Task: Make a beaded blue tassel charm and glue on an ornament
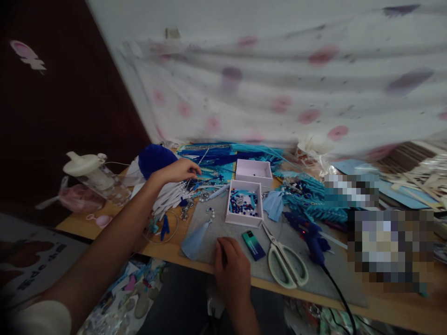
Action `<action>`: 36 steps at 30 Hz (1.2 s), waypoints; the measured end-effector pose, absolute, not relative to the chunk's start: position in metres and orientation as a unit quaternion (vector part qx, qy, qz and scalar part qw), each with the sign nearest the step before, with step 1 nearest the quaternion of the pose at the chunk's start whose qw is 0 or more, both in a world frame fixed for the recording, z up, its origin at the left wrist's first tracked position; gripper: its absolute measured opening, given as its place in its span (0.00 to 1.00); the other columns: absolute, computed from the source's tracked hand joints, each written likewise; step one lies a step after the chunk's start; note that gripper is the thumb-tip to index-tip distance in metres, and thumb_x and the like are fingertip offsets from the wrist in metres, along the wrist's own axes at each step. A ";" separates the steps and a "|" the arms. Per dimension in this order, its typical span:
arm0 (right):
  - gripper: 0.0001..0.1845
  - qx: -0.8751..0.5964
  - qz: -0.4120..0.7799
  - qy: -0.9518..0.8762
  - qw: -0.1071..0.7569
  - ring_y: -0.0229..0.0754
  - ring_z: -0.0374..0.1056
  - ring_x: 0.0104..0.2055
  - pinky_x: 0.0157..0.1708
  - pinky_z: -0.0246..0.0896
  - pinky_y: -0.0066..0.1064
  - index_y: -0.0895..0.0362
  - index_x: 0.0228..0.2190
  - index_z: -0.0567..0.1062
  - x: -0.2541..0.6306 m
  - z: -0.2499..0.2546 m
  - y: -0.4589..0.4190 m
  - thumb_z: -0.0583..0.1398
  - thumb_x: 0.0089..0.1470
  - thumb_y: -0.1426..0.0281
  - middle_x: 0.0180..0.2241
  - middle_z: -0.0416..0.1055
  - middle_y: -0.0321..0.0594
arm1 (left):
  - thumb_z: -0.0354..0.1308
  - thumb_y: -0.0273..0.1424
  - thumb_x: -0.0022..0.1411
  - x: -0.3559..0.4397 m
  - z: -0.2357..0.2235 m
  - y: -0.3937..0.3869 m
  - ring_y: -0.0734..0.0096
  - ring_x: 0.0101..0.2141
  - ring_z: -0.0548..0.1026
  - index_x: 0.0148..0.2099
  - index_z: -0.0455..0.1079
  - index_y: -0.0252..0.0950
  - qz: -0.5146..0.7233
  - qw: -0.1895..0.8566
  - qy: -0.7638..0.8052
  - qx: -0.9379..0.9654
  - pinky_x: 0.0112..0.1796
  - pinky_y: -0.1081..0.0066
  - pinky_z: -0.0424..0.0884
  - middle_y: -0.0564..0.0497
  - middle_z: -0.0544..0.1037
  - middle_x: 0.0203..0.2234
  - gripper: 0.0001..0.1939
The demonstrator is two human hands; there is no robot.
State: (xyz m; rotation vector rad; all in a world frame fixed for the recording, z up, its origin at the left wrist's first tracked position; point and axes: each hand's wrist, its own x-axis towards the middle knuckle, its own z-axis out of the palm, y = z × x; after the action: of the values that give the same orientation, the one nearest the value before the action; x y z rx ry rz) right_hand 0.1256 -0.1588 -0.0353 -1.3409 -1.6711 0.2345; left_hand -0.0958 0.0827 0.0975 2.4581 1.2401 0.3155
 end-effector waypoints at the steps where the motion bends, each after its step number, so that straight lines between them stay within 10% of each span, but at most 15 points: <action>1: 0.11 -0.550 0.100 -0.681 0.473 0.43 0.77 0.37 0.38 0.73 0.33 0.56 0.39 0.79 0.125 -0.035 -0.159 0.55 0.66 0.68 0.36 0.79 0.43 | 0.61 0.26 0.55 -0.095 0.098 0.083 0.70 0.28 0.75 0.43 0.81 0.34 0.112 0.175 0.438 0.874 0.32 0.73 0.65 0.49 0.82 0.29 0.13; 27: 0.13 -0.544 0.195 -0.647 0.497 0.43 0.77 0.33 0.32 0.72 0.32 0.56 0.36 0.81 0.134 -0.009 -0.161 0.57 0.63 0.64 0.33 0.81 0.43 | 0.63 0.23 0.58 -0.081 0.155 0.032 0.69 0.32 0.76 0.43 0.81 0.34 0.172 0.140 0.435 0.873 0.38 0.70 0.66 0.50 0.82 0.30 0.11; 36: 0.14 -0.519 0.374 -0.549 0.538 0.41 0.76 0.28 0.26 0.71 0.30 0.56 0.42 0.75 0.119 0.011 -0.158 0.61 0.60 0.60 0.36 0.80 0.44 | 0.65 0.26 0.58 -0.041 0.097 -0.009 0.68 0.32 0.77 0.43 0.80 0.34 0.346 0.299 0.480 0.749 0.35 0.70 0.71 0.48 0.82 0.32 0.10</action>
State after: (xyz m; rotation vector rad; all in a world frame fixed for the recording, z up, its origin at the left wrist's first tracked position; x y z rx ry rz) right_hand 0.1192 -0.1583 0.0113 -1.2345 -1.3067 0.8910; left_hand -0.0412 -0.0086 0.0969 1.9885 1.2751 0.9200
